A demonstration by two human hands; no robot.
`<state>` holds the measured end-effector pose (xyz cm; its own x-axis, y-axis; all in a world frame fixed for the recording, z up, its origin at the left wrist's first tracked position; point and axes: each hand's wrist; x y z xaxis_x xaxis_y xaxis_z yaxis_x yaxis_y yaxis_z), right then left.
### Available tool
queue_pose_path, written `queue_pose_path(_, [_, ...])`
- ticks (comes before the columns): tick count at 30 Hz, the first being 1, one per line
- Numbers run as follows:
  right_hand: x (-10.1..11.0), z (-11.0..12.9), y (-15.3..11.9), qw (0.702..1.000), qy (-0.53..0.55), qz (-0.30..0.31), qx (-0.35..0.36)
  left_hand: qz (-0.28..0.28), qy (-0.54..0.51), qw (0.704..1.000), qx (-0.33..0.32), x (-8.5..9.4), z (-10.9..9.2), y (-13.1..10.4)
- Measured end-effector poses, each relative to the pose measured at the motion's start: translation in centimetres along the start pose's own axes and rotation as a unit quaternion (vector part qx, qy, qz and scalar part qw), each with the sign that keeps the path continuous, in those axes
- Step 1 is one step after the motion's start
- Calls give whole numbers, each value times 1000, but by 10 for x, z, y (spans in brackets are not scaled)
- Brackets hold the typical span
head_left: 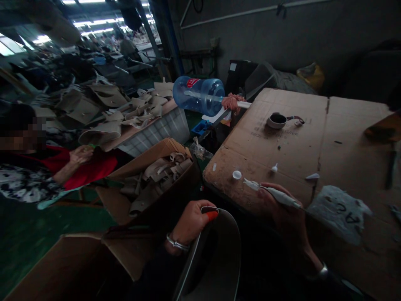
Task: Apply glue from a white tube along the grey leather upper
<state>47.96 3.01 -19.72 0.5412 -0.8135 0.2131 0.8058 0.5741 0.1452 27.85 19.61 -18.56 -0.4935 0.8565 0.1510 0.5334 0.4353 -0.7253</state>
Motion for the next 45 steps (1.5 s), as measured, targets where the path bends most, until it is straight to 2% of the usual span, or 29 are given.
queue_pose_path(3, [-7, 16, -6, 993, 68, 56, -80, 7, 1, 1000, -6, -2, 0, 0])
queue_pose_path(6, [-14, 25, -9, 983, 81, 137, -85, 7, 15, 1000, -7, -2, -2, -2])
queue_pose_path(8, [-17, 25, -9, 979, 80, 161, -96, 3, 27, 1000, -7, -2, -2, -4])
queue_pose_path(18, [-22, 14, -10, 975, 68, 184, -107, 5, 30, 1000, -9, -3, 1, -5])
queue_pose_path(25, [-19, 6, -12, 973, 28, 214, -81, 10, 9, 1000, -12, -6, -3, -10])
queue_pose_path(36, [-23, 11, 7, 956, -8, 294, 22, -12, 2, 1000, -20, -11, 3, -4])
queue_pose_path(42, [-31, 13, 9, 947, 9, 321, -4, -2, 11, 1000, -24, -14, 5, -2])
queue_pose_path(45, [-33, 14, 6, 953, 42, 298, -41, -6, 5, 1000, -21, -14, 7, -4])
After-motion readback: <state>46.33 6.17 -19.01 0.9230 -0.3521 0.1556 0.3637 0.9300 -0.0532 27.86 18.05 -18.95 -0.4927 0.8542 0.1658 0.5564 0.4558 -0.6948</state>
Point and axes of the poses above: each hand's wrist, its own y-axis towards the middle knuckle, its own x-axis out of the back of the hand, z = x × y, and after that the axes turned 10 degrees about x, right-handed
